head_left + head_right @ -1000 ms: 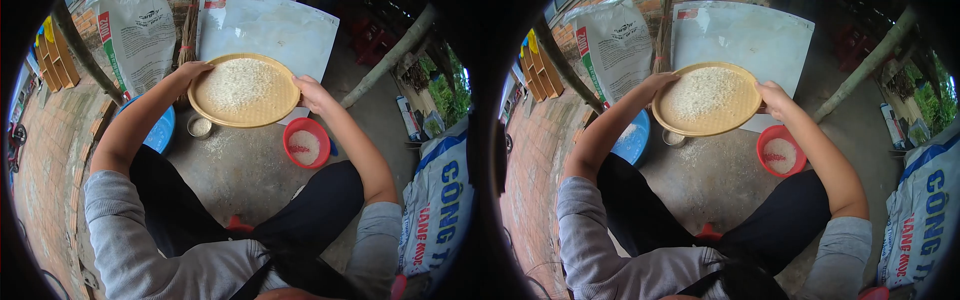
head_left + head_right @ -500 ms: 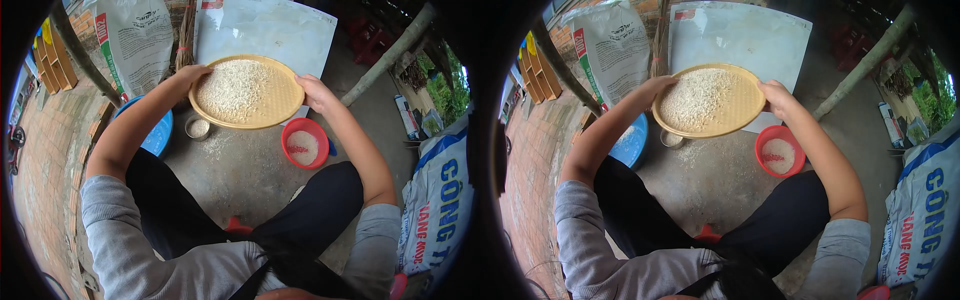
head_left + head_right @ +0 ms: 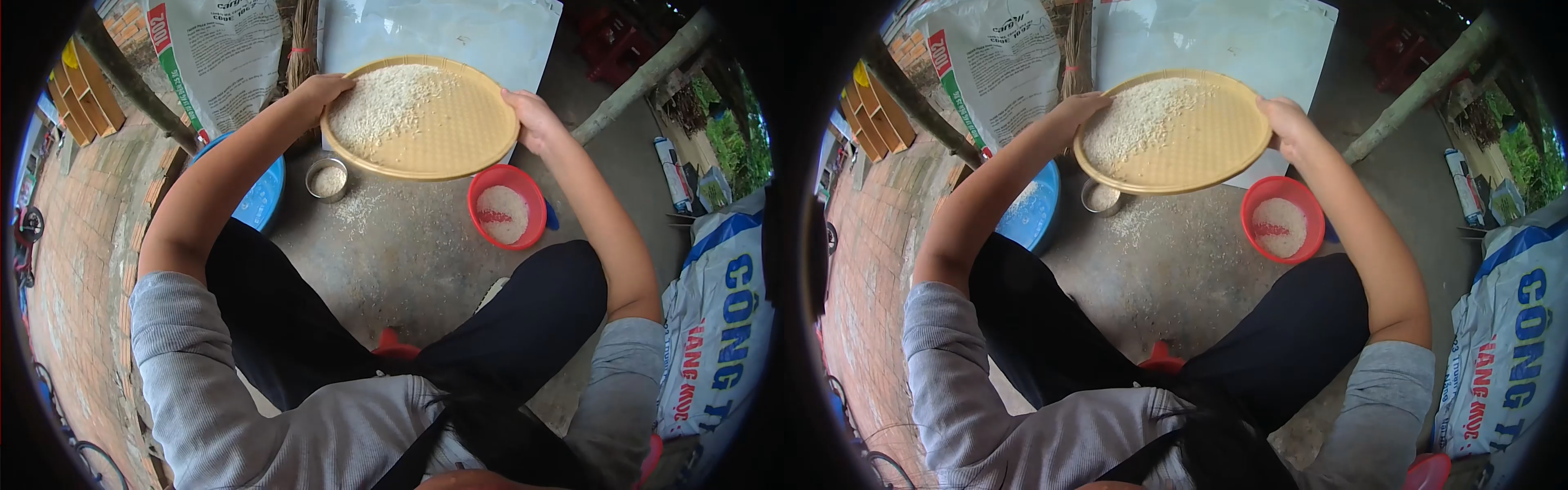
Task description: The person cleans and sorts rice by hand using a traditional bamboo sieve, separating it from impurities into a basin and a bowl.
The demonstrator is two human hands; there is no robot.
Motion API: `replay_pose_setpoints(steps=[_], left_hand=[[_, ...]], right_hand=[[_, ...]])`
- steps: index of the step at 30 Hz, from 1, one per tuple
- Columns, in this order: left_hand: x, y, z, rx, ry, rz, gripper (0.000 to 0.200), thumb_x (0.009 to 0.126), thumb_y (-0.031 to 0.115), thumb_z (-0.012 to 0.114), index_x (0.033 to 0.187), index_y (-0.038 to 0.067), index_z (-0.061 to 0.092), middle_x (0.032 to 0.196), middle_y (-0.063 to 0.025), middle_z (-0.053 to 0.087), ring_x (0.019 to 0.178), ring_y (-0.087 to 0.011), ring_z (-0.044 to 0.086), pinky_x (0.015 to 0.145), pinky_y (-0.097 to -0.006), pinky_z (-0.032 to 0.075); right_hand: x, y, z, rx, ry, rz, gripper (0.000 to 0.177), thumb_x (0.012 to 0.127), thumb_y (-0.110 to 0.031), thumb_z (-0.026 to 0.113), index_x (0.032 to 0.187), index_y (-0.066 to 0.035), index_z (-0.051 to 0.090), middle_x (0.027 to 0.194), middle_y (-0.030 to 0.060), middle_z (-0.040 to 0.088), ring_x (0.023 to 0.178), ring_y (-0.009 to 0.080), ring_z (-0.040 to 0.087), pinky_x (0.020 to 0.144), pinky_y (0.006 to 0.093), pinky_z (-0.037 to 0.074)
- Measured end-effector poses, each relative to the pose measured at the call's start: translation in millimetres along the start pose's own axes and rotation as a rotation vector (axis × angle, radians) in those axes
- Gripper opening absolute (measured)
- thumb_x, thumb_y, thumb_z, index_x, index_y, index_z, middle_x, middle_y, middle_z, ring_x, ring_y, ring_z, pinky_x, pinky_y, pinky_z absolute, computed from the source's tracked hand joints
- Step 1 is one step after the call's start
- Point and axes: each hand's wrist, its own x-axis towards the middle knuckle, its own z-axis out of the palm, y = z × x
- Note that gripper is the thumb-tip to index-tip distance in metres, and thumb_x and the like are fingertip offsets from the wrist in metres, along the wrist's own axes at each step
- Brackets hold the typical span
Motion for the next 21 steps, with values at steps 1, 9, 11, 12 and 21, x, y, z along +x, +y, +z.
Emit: replay_pose_setpoints(steps=[1,9,11,12,21], left_hand=[[1.9,3.0,13.8,-0.052,0.075,-0.011,0.023,0.087,0.017,0.056,0.104,0.003,0.061,0.086,-0.0076,0.063,0.07,-0.0173,0.063,0.063,-0.0319,0.055],[17.8,-2.7,-6.8,0.069,-0.068,-0.053,0.03,0.087,0.023,0.057,0.109,0.002,0.057,0.094,-0.0134,0.062,0.075,-0.0207,0.064,0.066,-0.0334,0.055],[26.0,-7.4,-30.4,0.115,-0.122,-0.089,0.03,0.088,0.024,0.056,0.107,0.001,0.056,0.093,-0.0158,0.062,0.075,-0.0209,0.065,0.067,-0.0338,0.056],[20.4,-1.4,-34.2,0.149,-0.131,-0.12,0.03,0.088,0.024,0.056,0.107,0.0,0.056,0.092,-0.0164,0.062,0.076,-0.0209,0.065,0.067,-0.0337,0.057],[-28.0,26.6,38.7,-0.024,0.072,-0.006,0.031,0.085,0.021,0.06,0.109,0.003,0.055,0.091,-0.0114,0.061,0.071,-0.0199,0.063,0.061,-0.0299,0.055]], right_hand=[[2.8,0.6,-10.0,0.029,-0.003,0.009,0.031,0.095,-0.022,0.042,0.108,0.004,0.053,0.103,0.0142,0.062,0.092,0.0195,0.062,0.08,0.0333,0.051],[2.2,15.5,1.4,-0.034,-0.052,0.132,0.032,0.096,-0.026,0.042,0.11,0.0,0.052,0.102,0.0116,0.061,0.09,0.0209,0.061,0.08,0.0352,0.051],[-24.3,-7.5,22.2,-0.092,-0.173,0.112,0.029,0.095,-0.027,0.044,0.105,-0.001,0.052,0.101,0.0093,0.059,0.088,0.0211,0.06,0.082,0.0374,0.05],[-26.8,-8.2,26.0,-0.092,-0.173,0.111,0.029,0.095,-0.027,0.044,0.105,-0.001,0.052,0.101,0.0093,0.059,0.088,0.0211,0.06,0.082,0.0374,0.05],[16.0,16.2,-14.6,0.1,0.049,0.164,0.033,0.096,-0.018,0.037,0.115,0.006,0.05,0.11,0.0179,0.059,0.096,0.0247,0.062,0.081,0.0383,0.052]])
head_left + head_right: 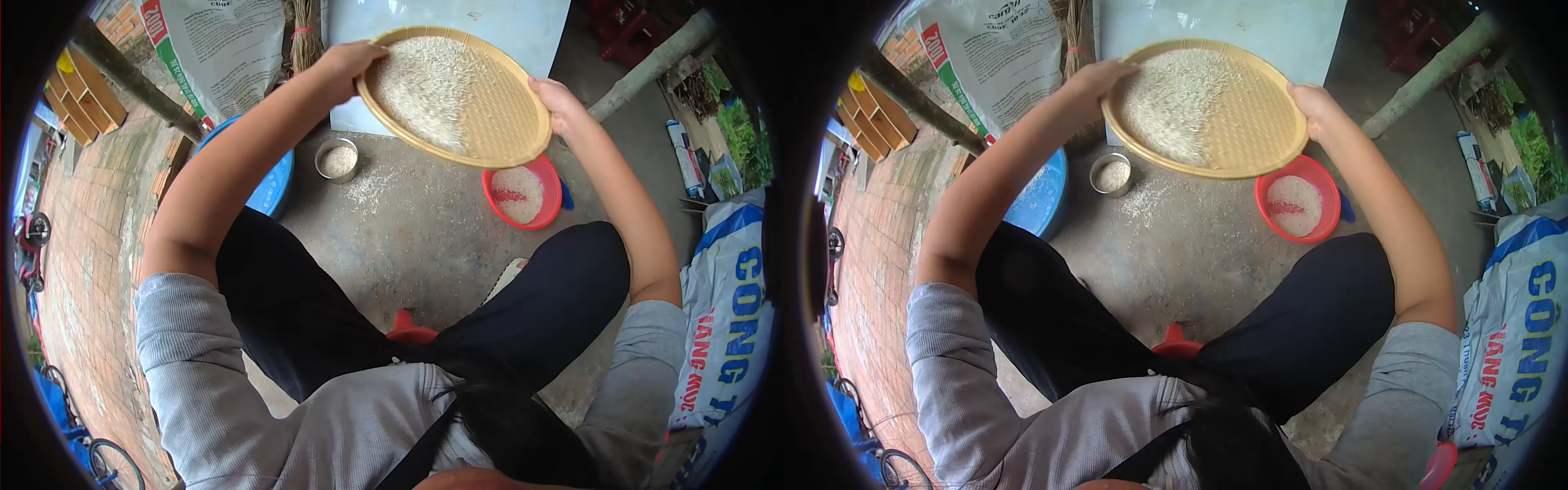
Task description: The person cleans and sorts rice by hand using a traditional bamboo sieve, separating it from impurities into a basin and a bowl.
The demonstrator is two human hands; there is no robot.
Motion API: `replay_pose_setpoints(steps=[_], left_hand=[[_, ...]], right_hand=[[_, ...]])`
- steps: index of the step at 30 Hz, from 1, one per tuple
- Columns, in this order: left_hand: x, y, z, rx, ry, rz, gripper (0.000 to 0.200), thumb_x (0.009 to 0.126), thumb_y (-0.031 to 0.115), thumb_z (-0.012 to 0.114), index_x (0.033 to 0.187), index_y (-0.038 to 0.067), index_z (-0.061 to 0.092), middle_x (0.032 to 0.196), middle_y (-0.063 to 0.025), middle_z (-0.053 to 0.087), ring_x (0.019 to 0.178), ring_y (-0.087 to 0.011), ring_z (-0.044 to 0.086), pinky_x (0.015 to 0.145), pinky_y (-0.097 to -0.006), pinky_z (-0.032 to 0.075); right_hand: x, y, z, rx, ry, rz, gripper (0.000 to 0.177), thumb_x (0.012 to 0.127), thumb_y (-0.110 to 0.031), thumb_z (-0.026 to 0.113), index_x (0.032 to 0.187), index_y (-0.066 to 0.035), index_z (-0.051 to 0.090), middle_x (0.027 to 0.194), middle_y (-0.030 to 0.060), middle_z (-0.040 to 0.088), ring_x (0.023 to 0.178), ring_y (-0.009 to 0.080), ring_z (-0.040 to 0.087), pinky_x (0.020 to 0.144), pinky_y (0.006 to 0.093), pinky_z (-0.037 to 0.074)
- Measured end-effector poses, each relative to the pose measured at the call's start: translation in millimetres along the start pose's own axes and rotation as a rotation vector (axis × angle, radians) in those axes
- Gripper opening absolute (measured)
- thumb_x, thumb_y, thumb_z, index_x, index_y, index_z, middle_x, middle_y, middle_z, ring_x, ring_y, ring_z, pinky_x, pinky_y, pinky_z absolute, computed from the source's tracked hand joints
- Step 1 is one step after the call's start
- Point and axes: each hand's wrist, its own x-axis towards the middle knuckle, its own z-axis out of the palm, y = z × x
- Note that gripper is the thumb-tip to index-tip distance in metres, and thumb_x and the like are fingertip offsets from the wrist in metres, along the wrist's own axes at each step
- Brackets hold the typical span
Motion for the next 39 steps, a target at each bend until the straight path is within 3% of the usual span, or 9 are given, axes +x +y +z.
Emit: replay_pose_setpoints(steps=[5,8,14,16,19,25,31,33,39], left_hand=[[43.8,-15.2,-67.0,0.018,-0.226,-0.116,0.033,0.087,0.024,0.054,0.111,0.001,0.054,0.089,-0.0127,0.063,0.068,-0.0204,0.064,0.062,-0.0314,0.054],[30.4,-19.3,-35.1,0.007,0.004,-0.17,0.035,0.086,0.023,0.056,0.111,-0.001,0.054,0.095,-0.0141,0.061,0.08,-0.0215,0.063,0.069,-0.03,0.052],[14.7,-13.1,-6.6,-0.029,-0.062,0.013,0.034,0.087,0.02,0.055,0.114,0.0,0.051,0.098,-0.0119,0.059,0.078,-0.0203,0.062,0.071,-0.0319,0.054],[21.1,-14.2,-40.3,-0.057,-0.256,0.086,0.031,0.088,0.022,0.054,0.11,0.001,0.053,0.093,-0.0133,0.062,0.076,-0.0191,0.064,0.067,-0.0294,0.055],[38.9,-19.3,-66.8,0.112,-0.185,-0.136,0.031,0.088,0.024,0.054,0.108,0.0,0.055,0.092,-0.0144,0.062,0.077,-0.02,0.064,0.068,-0.0289,0.054],[11.9,-21.5,-8.8,-0.034,0.049,-0.007,0.028,0.085,0.017,0.059,0.109,0.002,0.057,0.094,-0.0127,0.061,0.082,-0.0197,0.062,0.069,-0.0315,0.054],[34.9,-18.1,-46.5,-0.015,-0.161,0.041,0.032,0.086,0.02,0.057,0.111,0.0,0.055,0.094,-0.0161,0.062,0.072,-0.0224,0.064,0.063,-0.0328,0.055],[35.9,-18.5,-64.9,0.07,-0.161,-0.177,0.034,0.086,0.02,0.056,0.112,-0.003,0.053,0.096,-0.0172,0.062,0.076,-0.0229,0.064,0.068,-0.0339,0.054],[7.4,-26.5,-9.7,0.016,0.014,-0.08,0.032,0.086,0.02,0.058,0.111,0.0,0.054,0.099,-0.0147,0.06,0.083,-0.0228,0.063,0.072,-0.0334,0.053]], right_hand=[[-54.5,-15.6,42.9,-0.179,-0.182,-0.14,0.028,0.096,-0.023,0.039,0.107,0.001,0.05,0.105,0.0137,0.061,0.098,0.0211,0.061,0.083,0.0375,0.05],[-26.8,-7.1,18.7,-0.117,-0.152,-0.094,0.03,0.096,-0.022,0.039,0.112,0.001,0.05,0.108,0.0142,0.06,0.099,0.023,0.06,0.084,0.0382,0.049],[-6.2,-3.0,1.1,0.054,0.041,0.071,0.032,0.096,-0.021,0.039,0.116,0.002,0.05,0.11,0.0146,0.059,0.099,0.0231,0.06,0.087,0.0381,0.048],[-22.2,-6.2,18.5,-0.046,-0.081,-0.115,0.033,0.097,-0.022,0.038,0.116,0.002,0.05,0.11,0.0155,0.059,0.099,0.0239,0.06,0.086,0.0389,0.048],[-62.9,-15.3,49.7,-0.136,-0.158,-0.149,0.032,0.096,-0.021,0.039,0.115,0.002,0.05,0.11,0.015,0.059,0.099,0.0229,0.059,0.085,0.0381,0.048],[3.9,2.1,-6.1,-0.063,-0.126,-0.07,0.032,0.097,-0.02,0.037,0.113,0.003,0.052,0.108,0.0132,0.061,0.098,0.0211,0.06,0.085,0.0354,0.049],[-31.7,5.1,30.8,-0.258,-0.094,-0.031,0.033,0.098,-0.023,0.034,0.117,0.001,0.047,0.111,0.0127,0.058,0.1,0.0214,0.059,0.086,0.0378,0.049],[-35.1,2.3,34.4,-0.302,-0.201,-0.038,0.034,0.098,-0.024,0.035,0.119,0.001,0.044,0.112,0.0125,0.057,0.101,0.0218,0.059,0.086,0.0389,0.049],[-4.2,6.5,3.9,-0.131,-0.076,0.037,0.037,0.098,-0.024,0.034,0.118,0.004,0.048,0.113,0.0163,0.057,0.102,0.0245,0.059,0.087,0.0385,0.049]])
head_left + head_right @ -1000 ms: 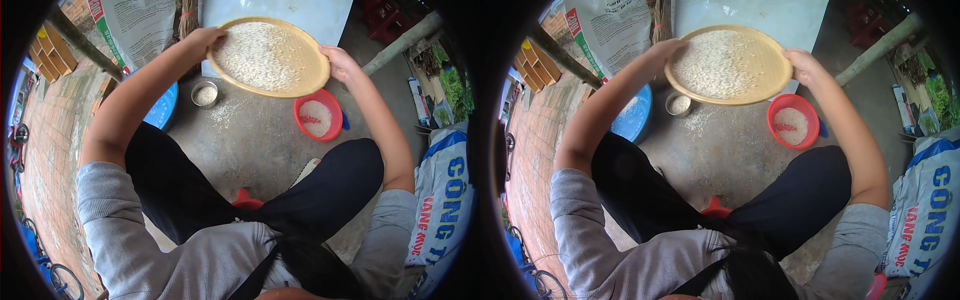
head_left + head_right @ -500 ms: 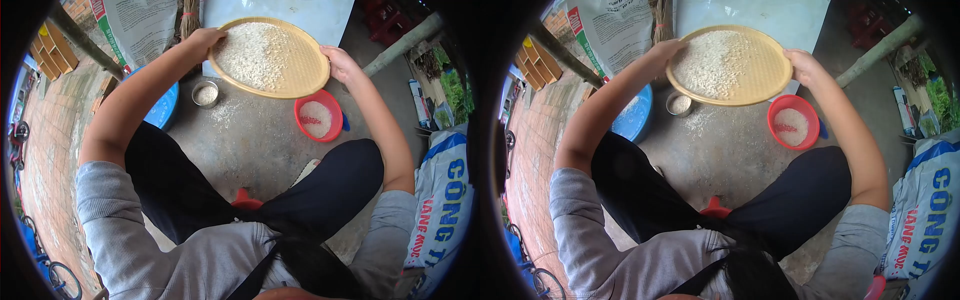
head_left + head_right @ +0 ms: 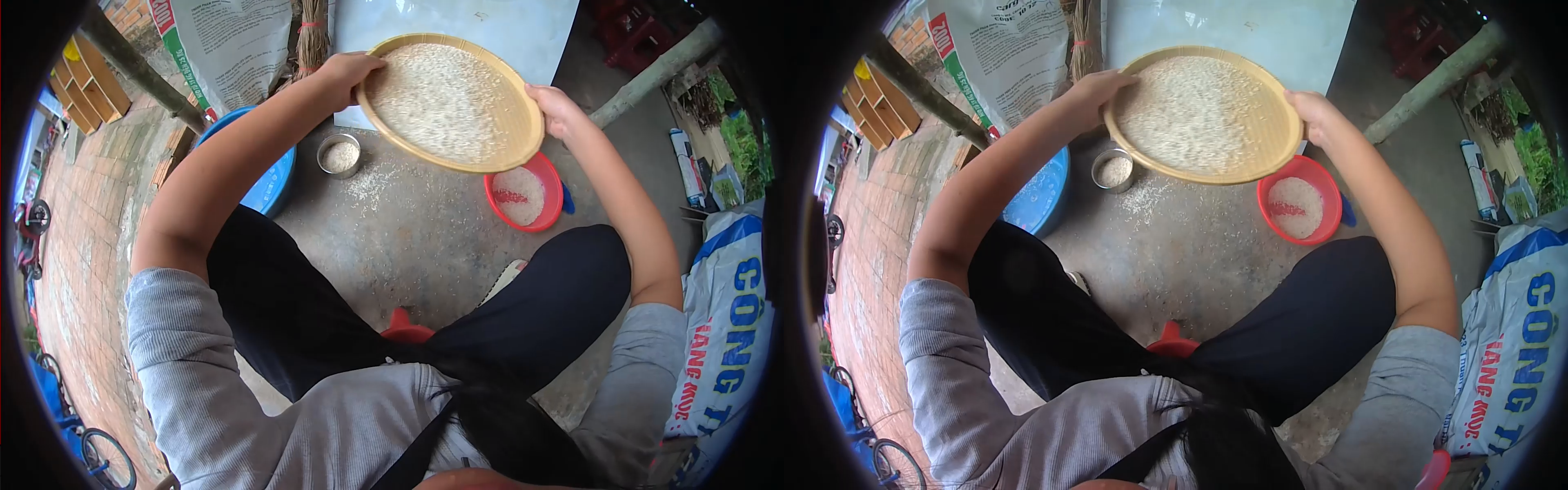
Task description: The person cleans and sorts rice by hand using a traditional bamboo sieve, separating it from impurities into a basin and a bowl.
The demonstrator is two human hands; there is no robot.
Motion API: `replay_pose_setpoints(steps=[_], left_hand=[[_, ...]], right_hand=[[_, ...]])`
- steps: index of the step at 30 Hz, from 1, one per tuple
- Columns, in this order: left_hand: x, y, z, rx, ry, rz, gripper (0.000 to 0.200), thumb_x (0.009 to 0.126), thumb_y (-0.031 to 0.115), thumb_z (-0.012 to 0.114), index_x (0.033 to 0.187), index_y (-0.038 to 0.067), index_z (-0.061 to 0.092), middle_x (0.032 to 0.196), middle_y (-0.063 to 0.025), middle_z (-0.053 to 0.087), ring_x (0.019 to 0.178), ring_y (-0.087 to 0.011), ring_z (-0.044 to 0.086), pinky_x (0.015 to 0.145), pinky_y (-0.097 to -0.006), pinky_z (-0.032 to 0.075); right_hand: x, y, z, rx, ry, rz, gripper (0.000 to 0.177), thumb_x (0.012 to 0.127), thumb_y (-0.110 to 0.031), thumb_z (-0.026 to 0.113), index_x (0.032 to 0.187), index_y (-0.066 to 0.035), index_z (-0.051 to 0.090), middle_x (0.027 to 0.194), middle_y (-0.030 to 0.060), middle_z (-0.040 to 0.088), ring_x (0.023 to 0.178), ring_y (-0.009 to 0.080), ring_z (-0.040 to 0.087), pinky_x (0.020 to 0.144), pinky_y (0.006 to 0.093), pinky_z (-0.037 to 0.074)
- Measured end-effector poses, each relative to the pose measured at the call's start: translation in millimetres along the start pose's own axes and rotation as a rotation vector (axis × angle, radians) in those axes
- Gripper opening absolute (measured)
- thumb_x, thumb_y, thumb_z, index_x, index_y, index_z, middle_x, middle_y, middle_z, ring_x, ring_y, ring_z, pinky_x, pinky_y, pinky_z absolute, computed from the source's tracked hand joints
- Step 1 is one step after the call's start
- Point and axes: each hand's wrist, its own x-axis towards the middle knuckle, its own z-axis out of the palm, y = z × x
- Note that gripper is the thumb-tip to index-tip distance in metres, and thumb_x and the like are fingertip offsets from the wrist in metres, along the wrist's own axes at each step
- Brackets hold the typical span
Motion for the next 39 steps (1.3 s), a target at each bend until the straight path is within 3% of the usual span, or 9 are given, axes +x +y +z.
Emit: replay_pose_setpoints(steps=[8,14,19,22,24,28,30,34,39], left_hand=[[34.1,-8.4,-43.3,-0.033,-0.148,-0.192,0.026,0.089,0.02,0.052,0.108,0.001,0.054,0.099,-0.0156,0.06,0.085,-0.0244,0.063,0.071,-0.036,0.054],[7.6,-8.4,14.9,-0.087,0.086,0.15,0.027,0.084,0.016,0.059,0.105,0.0,0.062,0.091,-0.0109,0.063,0.077,-0.0189,0.061,0.065,-0.033,0.051],[25.4,6.9,-39.9,-0.082,-0.132,-0.072,0.024,0.086,0.016,0.056,0.1,-0.003,0.057,0.094,-0.0186,0.063,0.07,-0.0273,0.064,0.068,-0.0397,0.056],[26.1,-3.5,-19.5,-0.131,0.034,-0.139,0.025,0.086,0.016,0.057,0.101,-0.004,0.058,0.09,-0.0159,0.063,0.07,-0.025,0.064,0.066,-0.0372,0.055],[21.9,-12.8,5.9,-0.084,0.091,0.1,0.027,0.085,0.015,0.058,0.104,-0.005,0.059,0.087,-0.0131,0.063,0.07,-0.0227,0.063,0.063,-0.0349,0.054],[13.3,5.9,-3.9,-0.12,-0.046,0.107,0.025,0.088,0.017,0.052,0.105,0.0,0.056,0.083,-0.0118,0.062,0.067,-0.0206,0.063,0.065,-0.0334,0.054],[25.8,7.6,-37.2,-0.011,-0.148,0.038,0.026,0.088,0.02,0.052,0.103,-0.002,0.056,0.086,-0.0149,0.063,0.069,-0.0237,0.065,0.064,-0.0343,0.055],[50.7,-21.7,-15.6,-0.087,0.044,-0.016,0.025,0.084,0.015,0.058,0.104,-0.001,0.06,0.089,-0.0119,0.061,0.071,-0.0209,0.06,0.06,-0.0361,0.052],[17.1,5.2,-12.7,-0.065,-0.086,0.012,0.028,0.087,0.014,0.053,0.111,0.001,0.054,0.091,-0.0141,0.061,0.076,-0.0224,0.062,0.067,-0.0341,0.054]], right_hand=[[-33.0,-15.2,35.2,-0.064,0.023,-0.087,0.035,0.097,-0.023,0.035,0.117,0.003,0.049,0.112,0.0161,0.058,0.101,0.0236,0.059,0.086,0.0386,0.049],[-10.4,-5.5,8.9,0.222,0.088,0.063,0.035,0.097,-0.023,0.035,0.116,0.003,0.049,0.113,0.0152,0.058,0.1,0.0237,0.059,0.085,0.0393,0.049],[-38.9,-16.5,36.9,-0.019,-0.077,-0.123,0.036,0.097,-0.028,0.039,0.112,0.002,0.052,0.109,0.013,0.059,0.097,0.0213,0.06,0.083,0.0393,0.05],[-22.0,-10.2,16.8,-0.036,-0.005,-0.107,0.036,0.097,-0.026,0.038,0.113,0.003,0.052,0.109,0.014,0.059,0.098,0.0219,0.06,0.084,0.0398,0.05],[-4.2,-1.2,0.2,0.045,-0.033,-0.067,0.037,0.097,-0.025,0.037,0.115,0.005,0.051,0.11,0.0153,0.059,0.099,0.0227,0.06,0.084,0.0401,0.05],[-14.3,-0.1,15.0,0.139,0.128,-0.066,0.039,0.097,-0.027,0.036,0.114,0.005,0.051,0.107,0.0175,0.06,0.091,0.0291,0.063,0.075,0.0425,0.053],[-33.9,-7.3,31.2,0.014,-0.009,-0.14,0.038,0.097,-0.028,0.036,0.113,0.002,0.052,0.106,0.0161,0.06,0.089,0.0285,0.064,0.074,0.0408,0.053],[0.2,2.3,-6.0,-0.043,-0.08,-0.032,0.036,0.098,-0.023,0.034,0.118,0.003,0.049,0.113,0.0162,0.058,0.102,0.0246,0.059,0.084,0.0398,0.05],[-8.0,6.9,14.8,0.008,0.068,-0.053,0.04,0.098,-0.028,0.032,0.117,0.003,0.048,0.112,0.0157,0.058,0.099,0.0243,0.06,0.084,0.0393,0.05]])
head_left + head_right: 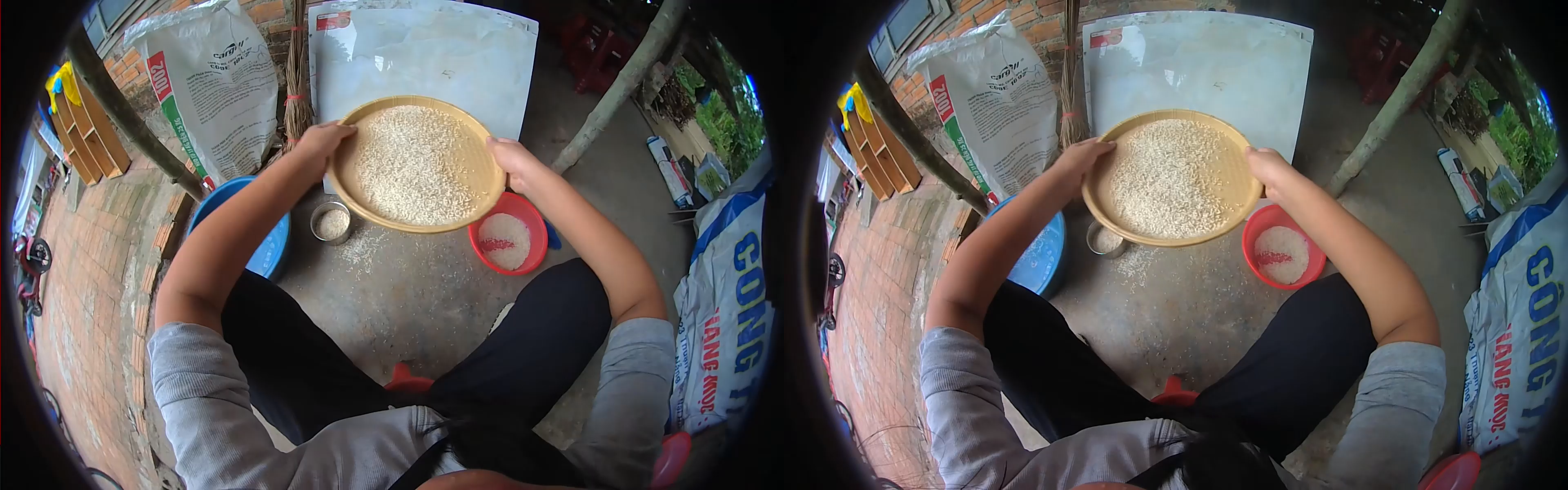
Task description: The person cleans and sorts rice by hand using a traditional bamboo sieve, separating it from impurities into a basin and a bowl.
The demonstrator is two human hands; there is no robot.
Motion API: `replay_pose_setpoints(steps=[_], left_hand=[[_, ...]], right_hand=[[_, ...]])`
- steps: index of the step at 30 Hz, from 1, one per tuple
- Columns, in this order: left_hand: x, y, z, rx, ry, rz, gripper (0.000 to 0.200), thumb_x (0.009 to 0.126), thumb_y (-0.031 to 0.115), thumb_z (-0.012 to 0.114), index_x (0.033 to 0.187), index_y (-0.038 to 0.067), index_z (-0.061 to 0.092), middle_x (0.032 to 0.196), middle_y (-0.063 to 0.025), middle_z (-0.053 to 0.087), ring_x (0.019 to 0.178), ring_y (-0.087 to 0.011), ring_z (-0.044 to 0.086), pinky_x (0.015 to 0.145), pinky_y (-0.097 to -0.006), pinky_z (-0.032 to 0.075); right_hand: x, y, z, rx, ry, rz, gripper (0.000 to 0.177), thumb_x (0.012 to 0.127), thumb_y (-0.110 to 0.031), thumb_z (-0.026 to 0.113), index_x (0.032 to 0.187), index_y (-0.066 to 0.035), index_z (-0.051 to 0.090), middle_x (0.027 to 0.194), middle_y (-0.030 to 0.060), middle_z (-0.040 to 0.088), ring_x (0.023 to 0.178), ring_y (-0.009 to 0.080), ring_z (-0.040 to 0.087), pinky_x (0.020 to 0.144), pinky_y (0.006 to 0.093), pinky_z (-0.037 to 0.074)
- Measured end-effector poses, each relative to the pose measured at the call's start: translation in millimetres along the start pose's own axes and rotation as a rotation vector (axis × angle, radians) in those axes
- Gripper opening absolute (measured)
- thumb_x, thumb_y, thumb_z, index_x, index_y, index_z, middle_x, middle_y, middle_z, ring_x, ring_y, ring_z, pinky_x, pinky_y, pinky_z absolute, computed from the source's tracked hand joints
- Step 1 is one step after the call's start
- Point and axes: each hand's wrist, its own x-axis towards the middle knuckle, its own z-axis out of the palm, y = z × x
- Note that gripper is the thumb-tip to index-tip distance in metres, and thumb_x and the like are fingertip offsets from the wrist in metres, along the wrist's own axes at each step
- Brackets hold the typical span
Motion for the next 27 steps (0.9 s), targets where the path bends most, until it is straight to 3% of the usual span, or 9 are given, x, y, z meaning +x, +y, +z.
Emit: replay_pose_setpoints(steps=[3,6,9,13,15,17,21,23,27], left_hand=[[-3.3,4.8,-19.2,-0.041,-0.127,-0.097,0.024,0.089,0.016,0.05,0.108,0.002,0.054,0.09,-0.0149,0.06,0.071,-0.0235,0.063,0.066,-0.0355,0.055],[-13.4,-7.7,13.1,0.002,0.154,-0.007,0.022,0.087,0.014,0.054,0.105,0.002,0.057,0.087,-0.0103,0.059,0.074,-0.02,0.061,0.062,-0.0346,0.052],[-0.8,-16.4,18.0,-0.029,0.065,0.087,0.021,0.087,0.013,0.052,0.106,0.003,0.058,0.092,-0.0111,0.06,0.075,-0.0194,0.061,0.063,-0.0348,0.053],[-3.5,11.0,-27.7,-0.063,-0.1,-0.209,0.021,0.087,0.01,0.049,0.104,0.0,0.057,0.089,-0.0163,0.063,0.071,-0.027,0.064,0.071,-0.0391,0.054],[-0.2,-3.1,-13.3,-0.136,0.053,-0.11,0.022,0.086,0.009,0.053,0.104,-0.001,0.058,0.09,-0.0152,0.063,0.073,-0.0255,0.063,0.07,-0.0384,0.054],[-6.3,-17.9,14.8,0.004,0.18,0.094,0.024,0.086,0.015,0.056,0.108,0.006,0.058,0.09,-0.0102,0.06,0.075,-0.0198,0.06,0.066,-0.0343,0.052],[0.5,-6.7,5.2,0.0,0.06,0.037,0.025,0.088,0.015,0.052,0.11,0.004,0.054,0.097,-0.0148,0.06,0.078,-0.0215,0.062,0.066,-0.0344,0.055],[2.8,9.4,-22.8,-0.04,-0.096,-0.154,0.022,0.089,0.015,0.049,0.107,0.004,0.054,0.093,-0.0148,0.06,0.077,-0.0222,0.063,0.066,-0.0356,0.056],[2.8,-5.9,-0.6,-0.122,0.044,0.041,0.024,0.09,0.016,0.049,0.109,0.003,0.054,0.093,-0.0127,0.061,0.076,-0.021,0.062,0.068,-0.0357,0.055]], right_hand=[[-27.7,-13.6,16.7,-0.005,-0.172,-0.027,0.04,0.098,-0.03,0.031,0.118,0.001,0.047,0.114,0.0158,0.056,0.102,0.0233,0.058,0.085,0.0398,0.049],[8.7,-1.9,-15.5,0.055,-0.174,0.035,0.042,0.099,-0.031,0.029,0.121,0.0,0.046,0.117,0.0161,0.054,0.105,0.0236,0.057,0.086,0.0403,0.048],[-4.5,-3.0,-5.4,0.238,-0.149,0.15,0.043,0.099,-0.032,0.029,0.122,0.001,0.045,0.116,0.0158,0.055,0.104,0.0247,0.057,0.087,0.0407,0.048],[-25.9,-4.6,23.1,0.038,-0.081,0.007,0.04,0.098,-0.029,0.034,0.117,0.003,0.048,0.114,0.0156,0.056,0.099,0.0248,0.059,0.082,0.0398,0.049],[-7.9,5.3,19.8,-0.046,0.054,-0.123,0.035,0.097,-0.025,0.038,0.114,0.003,0.049,0.11,0.0153,0.058,0.095,0.0248,0.06,0.08,0.0404,0.049],[3.0,0.8,-5.0,0.202,-0.066,0.042,0.035,0.096,-0.024,0.04,0.114,0.004,0.049,0.108,0.0174,0.059,0.099,0.028,0.06,0.084,0.0438,0.049],[-8.0,-2.3,-0.8,0.377,-0.226,0.175,0.036,0.095,-0.022,0.042,0.119,0.004,0.047,0.111,0.0179,0.058,0.101,0.0277,0.059,0.086,0.0424,0.049],[-12.9,0.0,22.5,0.236,-0.184,-0.034,0.035,0.094,-0.02,0.043,0.121,0.002,0.046,0.113,0.0173,0.058,0.102,0.0279,0.059,0.089,0.0412,0.048],[8.6,-6.4,-2.6,0.339,-0.201,0.014,0.032,0.092,-0.017,0.048,0.119,0.0,0.048,0.114,0.0171,0.057,0.103,0.0275,0.059,0.086,0.0422,0.05]])
